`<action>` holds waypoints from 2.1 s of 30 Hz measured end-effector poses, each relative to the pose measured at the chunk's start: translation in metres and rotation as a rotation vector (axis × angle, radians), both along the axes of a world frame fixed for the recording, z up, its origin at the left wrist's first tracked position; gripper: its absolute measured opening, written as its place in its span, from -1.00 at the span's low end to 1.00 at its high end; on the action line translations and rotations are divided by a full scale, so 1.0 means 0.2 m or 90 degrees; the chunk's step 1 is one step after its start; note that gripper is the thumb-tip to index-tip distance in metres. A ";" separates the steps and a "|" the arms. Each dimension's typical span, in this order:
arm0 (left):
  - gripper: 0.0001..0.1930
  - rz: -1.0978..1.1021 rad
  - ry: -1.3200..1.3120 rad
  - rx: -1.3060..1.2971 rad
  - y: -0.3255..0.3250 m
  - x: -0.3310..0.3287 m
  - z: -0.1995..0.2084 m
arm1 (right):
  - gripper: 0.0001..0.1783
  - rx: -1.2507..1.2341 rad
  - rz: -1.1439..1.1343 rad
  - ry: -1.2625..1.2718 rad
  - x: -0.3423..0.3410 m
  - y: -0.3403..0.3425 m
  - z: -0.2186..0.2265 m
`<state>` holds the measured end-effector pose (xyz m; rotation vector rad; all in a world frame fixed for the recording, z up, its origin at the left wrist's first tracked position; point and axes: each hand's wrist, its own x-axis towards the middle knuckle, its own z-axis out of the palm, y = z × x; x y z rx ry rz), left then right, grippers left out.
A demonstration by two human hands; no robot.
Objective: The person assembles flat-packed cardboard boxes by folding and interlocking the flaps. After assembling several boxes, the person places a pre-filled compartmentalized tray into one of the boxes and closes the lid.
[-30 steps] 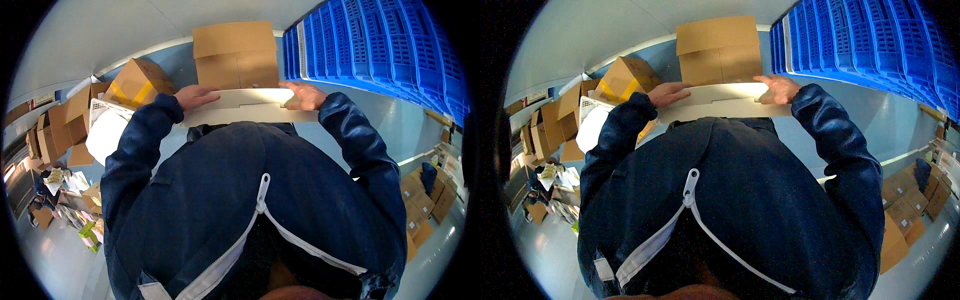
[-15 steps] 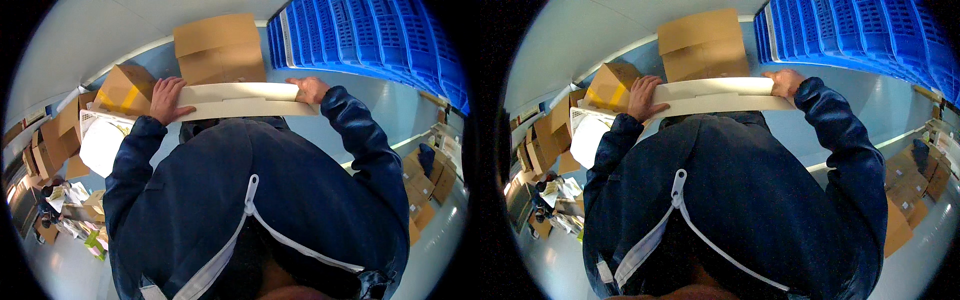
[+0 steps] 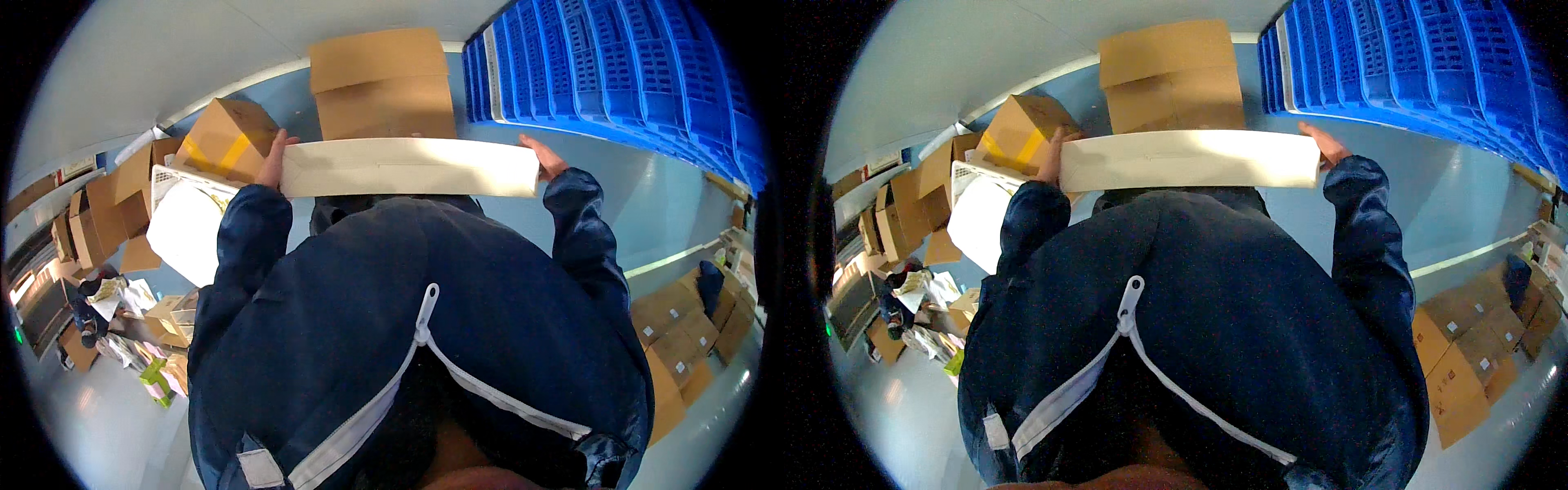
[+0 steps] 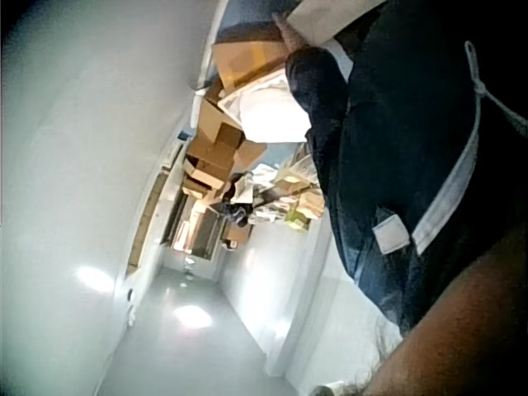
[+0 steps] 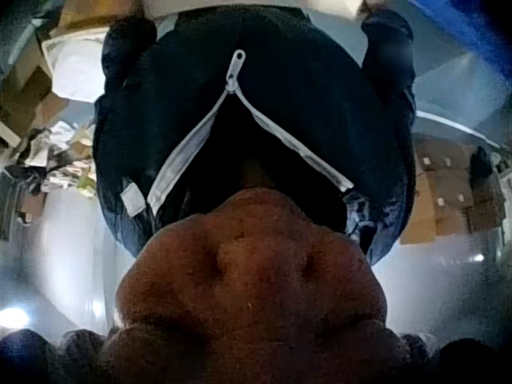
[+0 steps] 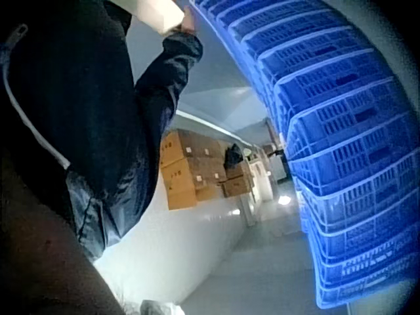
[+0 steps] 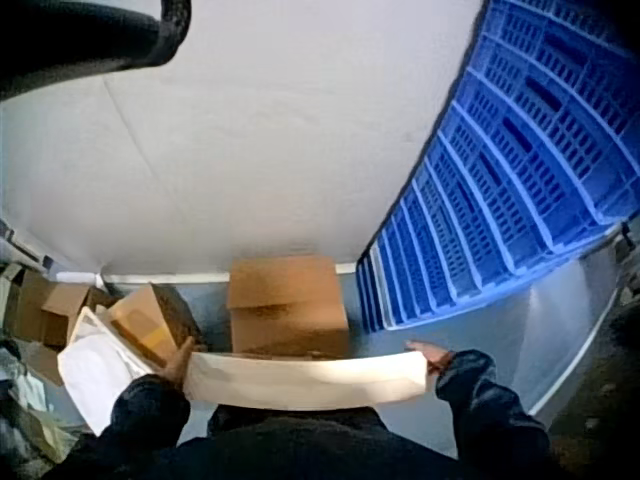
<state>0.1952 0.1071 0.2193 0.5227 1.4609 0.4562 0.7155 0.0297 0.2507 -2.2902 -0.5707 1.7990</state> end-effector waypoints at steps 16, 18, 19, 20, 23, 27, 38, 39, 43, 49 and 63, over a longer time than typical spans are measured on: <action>-0.38 -0.067 -0.128 0.318 0.30 -0.34 0.38 | -0.42 0.433 -0.450 0.285 -0.30 -0.18 0.19; -0.23 -0.028 -0.323 0.396 0.31 -0.39 0.60 | -0.35 0.553 -0.401 0.251 -0.35 -0.11 0.40; -0.20 -0.034 -0.310 0.483 0.30 -0.34 0.71 | -0.28 0.673 -0.310 0.271 -0.35 -0.08 0.48; -0.12 -0.119 -0.248 0.538 0.28 -0.30 0.81 | -0.24 0.708 -0.274 0.264 -0.35 -0.07 0.53; -0.09 -0.272 -0.181 0.590 0.27 -0.28 0.89 | -0.22 0.835 -0.240 0.274 -0.30 -0.07 0.53; -0.15 -0.054 -0.385 0.335 0.23 -0.38 0.50 | -0.19 0.708 -0.384 0.272 -0.36 -0.10 0.34; -0.14 -0.259 -0.075 0.151 0.12 -0.16 0.03 | -0.47 0.470 -0.248 -0.115 -0.44 -0.17 -0.13; -0.14 -0.309 -0.057 0.218 0.12 -0.14 0.00 | -0.50 0.461 -0.151 -0.218 -0.35 -0.18 -0.18; -0.07 -0.372 0.020 0.332 0.06 -0.21 0.05 | -0.58 0.425 -0.053 -0.349 -0.30 -0.11 -0.19; -0.43 -0.493 0.084 0.184 0.01 -0.45 0.00 | -0.65 0.307 0.131 -0.450 -0.31 -0.10 -0.09; -0.59 -0.915 0.253 0.238 0.54 -0.27 0.14 | -0.74 0.191 -0.288 -0.473 -1.31 -1.25 0.14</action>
